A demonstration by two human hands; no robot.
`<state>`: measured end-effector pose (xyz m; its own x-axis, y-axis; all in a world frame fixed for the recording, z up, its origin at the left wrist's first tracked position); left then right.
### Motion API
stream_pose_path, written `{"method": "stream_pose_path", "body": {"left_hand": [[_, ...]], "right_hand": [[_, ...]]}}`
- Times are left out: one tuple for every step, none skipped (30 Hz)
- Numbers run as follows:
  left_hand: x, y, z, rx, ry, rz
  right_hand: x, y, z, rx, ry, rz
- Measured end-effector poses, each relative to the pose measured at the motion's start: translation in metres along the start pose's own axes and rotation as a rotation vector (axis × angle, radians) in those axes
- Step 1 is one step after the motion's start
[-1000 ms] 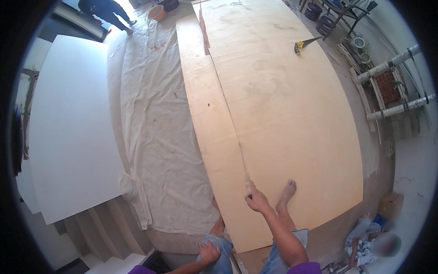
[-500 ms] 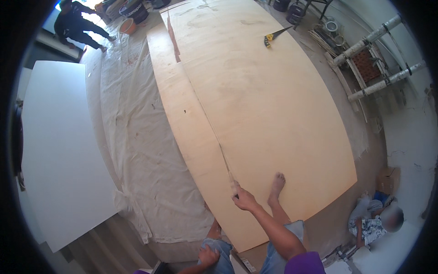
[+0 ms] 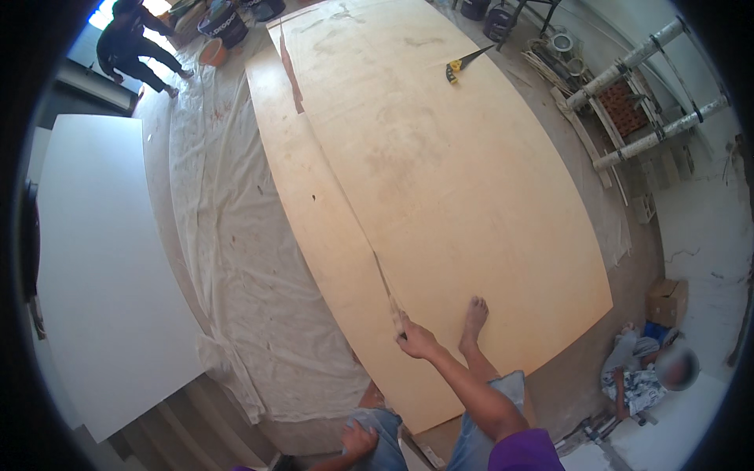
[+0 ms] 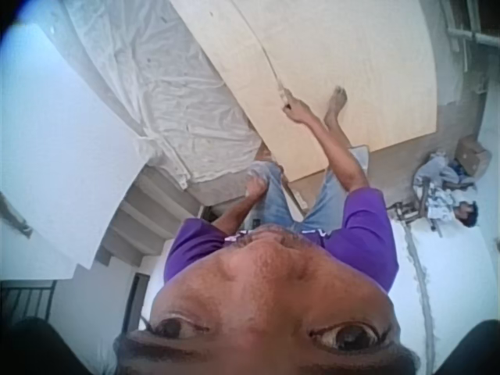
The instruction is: The person uses a hand saw to cut a large sheet of plywood that is resting on a protective drop cloth. The person stands on the plywood while sawing along a marked line to split the sheet into two pieces.
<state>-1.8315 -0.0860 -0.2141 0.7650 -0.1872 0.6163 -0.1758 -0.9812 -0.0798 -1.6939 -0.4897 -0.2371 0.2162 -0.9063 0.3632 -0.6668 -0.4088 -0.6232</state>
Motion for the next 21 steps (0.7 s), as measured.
{"method": "stream_pose_path", "body": {"left_hand": [[-0.004,0.002,-0.006,-0.017,-0.011,-0.051],[-0.004,0.003,-0.006,-0.035,-0.021,-0.1],[-0.005,0.006,-0.008,-0.053,-0.033,-0.15],[-0.01,0.005,-0.011,-0.012,-0.058,-0.16],[-0.016,0.006,-0.015,0.028,-0.086,-0.17],[-0.023,0.007,-0.018,0.067,-0.118,-0.18],[-0.03,0.008,-0.022,0.081,-0.144,-0.161],[-0.037,0.009,-0.023,0.093,-0.175,-0.143],[-0.019,0.0,-0.021,0.116,-0.157,-0.125],[-0.021,0.003,-0.022,0.123,-0.239,-0.174],[-0.022,0.0,-0.017,0.13,-0.321,-0.225],[-0.035,-0.011,-0.002,0.019,-0.352,-0.233],[-0.06,-0.024,0.028,-0.097,-0.372,-0.245],[-0.071,-0.046,0.068,-0.152,-0.147,-0.173],[-0.072,-0.01,0.099,-0.087,-0.343,-0.27],[-0.072,-0.042,0.149,-0.043,-0.134,-0.299],[-0.059,-0.059,0.194,-0.083,0.049,-0.385],[-0.043,-0.054,0.24,-0.077,0.13,-0.473],[-0.025,-0.061,0.288,-0.01,0.154,-0.44],[-0.018,-0.015,0.317,0.036,0.118,-0.557],[0.012,-0.017,0.355,-0.04,0.194,-0.603]], "right_hand": [[-0.002,0.007,-0.002,-0.013,-0.011,-0.013],[-0.002,0.009,-0.004,-0.007,0.001,0.0],[-0.001,0.013,-0.006,-0.003,0.013,0.012],[0.0,0.014,-0.007,0.004,0.026,0.024],[-0.003,0.017,-0.008,-0.012,0.018,0.022],[-0.008,0.021,-0.009,-0.031,0.009,0.018],[-0.013,0.026,-0.012,-0.052,-0.006,0.014],[-0.011,0.032,-0.011,-0.051,0.029,-0.002],[0.0,0.01,-0.006,-0.004,0.08,-0.01],[0.001,0.02,-0.01,-0.01,0.098,-0.032],[0.005,0.035,-0.016,-0.053,0.114,-0.032],[0.009,0.035,-0.017,-0.078,0.13,-0.022],[0.014,0.033,-0.015,-0.099,0.154,-0.014],[0.015,0.029,-0.009,-0.098,0.175,0.015],[0.025,0.058,-0.019,-0.162,0.205,-0.002],[0.021,0.042,-0.008,-0.142,0.225,0.047],[0.017,0.029,-0.001,-0.08,0.28,0.106],[0.019,0.022,0.003,-0.033,0.345,0.144],[0.019,0.007,0.009,0.027,0.408,0.2],[0.019,0.025,0.007,-0.05,0.375,0.309],[0.007,0.017,0.017,-0.084,0.329,0.482]]}}
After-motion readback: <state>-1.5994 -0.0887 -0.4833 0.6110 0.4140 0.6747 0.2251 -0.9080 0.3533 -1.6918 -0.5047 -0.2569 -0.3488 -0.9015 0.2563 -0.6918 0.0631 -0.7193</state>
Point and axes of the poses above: each hand's wrist, its own z-axis towards the middle knuckle, its own x-axis out of the back of the hand, y = z × x, the point moved 8 cm from there along z, towards the middle knuckle, and after that the axes turned 1 degree about x, right-handed, at the moved point
